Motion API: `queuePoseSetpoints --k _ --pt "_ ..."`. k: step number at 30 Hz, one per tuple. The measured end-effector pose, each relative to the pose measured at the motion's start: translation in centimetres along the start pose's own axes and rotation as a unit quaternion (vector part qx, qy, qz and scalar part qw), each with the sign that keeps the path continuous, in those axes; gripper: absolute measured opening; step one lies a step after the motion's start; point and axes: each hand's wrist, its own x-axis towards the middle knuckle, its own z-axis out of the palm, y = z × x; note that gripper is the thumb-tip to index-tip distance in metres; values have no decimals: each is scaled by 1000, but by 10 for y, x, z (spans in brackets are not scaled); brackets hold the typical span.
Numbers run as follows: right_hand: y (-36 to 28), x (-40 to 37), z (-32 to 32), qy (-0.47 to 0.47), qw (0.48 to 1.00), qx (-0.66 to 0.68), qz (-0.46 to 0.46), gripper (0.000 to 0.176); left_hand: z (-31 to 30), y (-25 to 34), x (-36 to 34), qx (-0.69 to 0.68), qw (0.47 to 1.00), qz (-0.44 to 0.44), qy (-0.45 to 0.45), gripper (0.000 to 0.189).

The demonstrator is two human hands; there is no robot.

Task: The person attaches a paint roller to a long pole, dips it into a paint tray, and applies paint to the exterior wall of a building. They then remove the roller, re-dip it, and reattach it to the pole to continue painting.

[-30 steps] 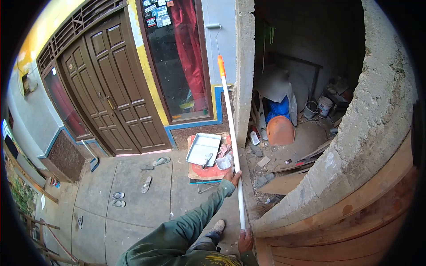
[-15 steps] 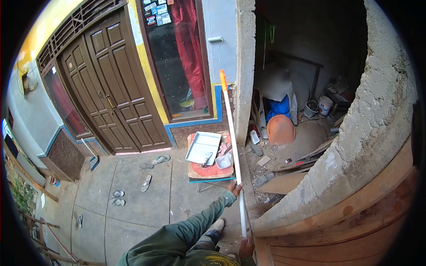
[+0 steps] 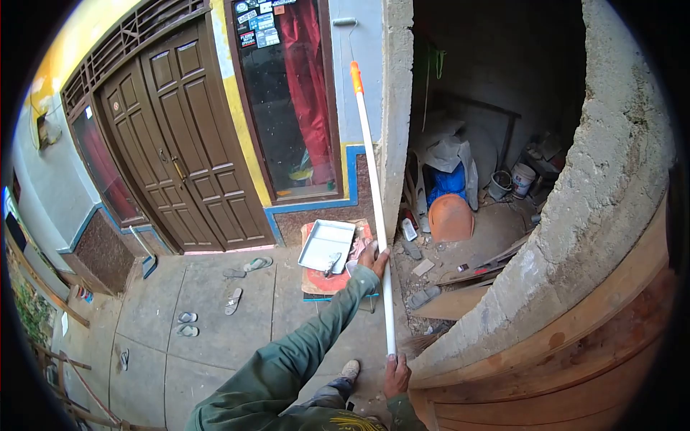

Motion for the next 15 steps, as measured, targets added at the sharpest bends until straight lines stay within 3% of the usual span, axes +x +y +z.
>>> queuePoseSetpoints --k 5,8,11,12,13,15 --pt "-33 32 -1 20 999 18 -32 27 -8 11 46 46 997 55 25 34" --pt "-46 45 1 14 999 19 -41 27 -13 56 34 -46 998 29 19 41" --pt "-53 50 1 13 999 15 -38 26 -9 16 29 -6 998 47 43 43" --pt "-52 49 1 9 999 7 -32 26 -10 45 5 -65 998 -12 18 44" --pt "-50 46 1 5 1000 -2 -27 25 -6 20 4 1 998 34 56 44" --pt "-33 41 4 -1 1000 -8 -30 25 -4 -5 -20 2 1000 -15 -7 44"
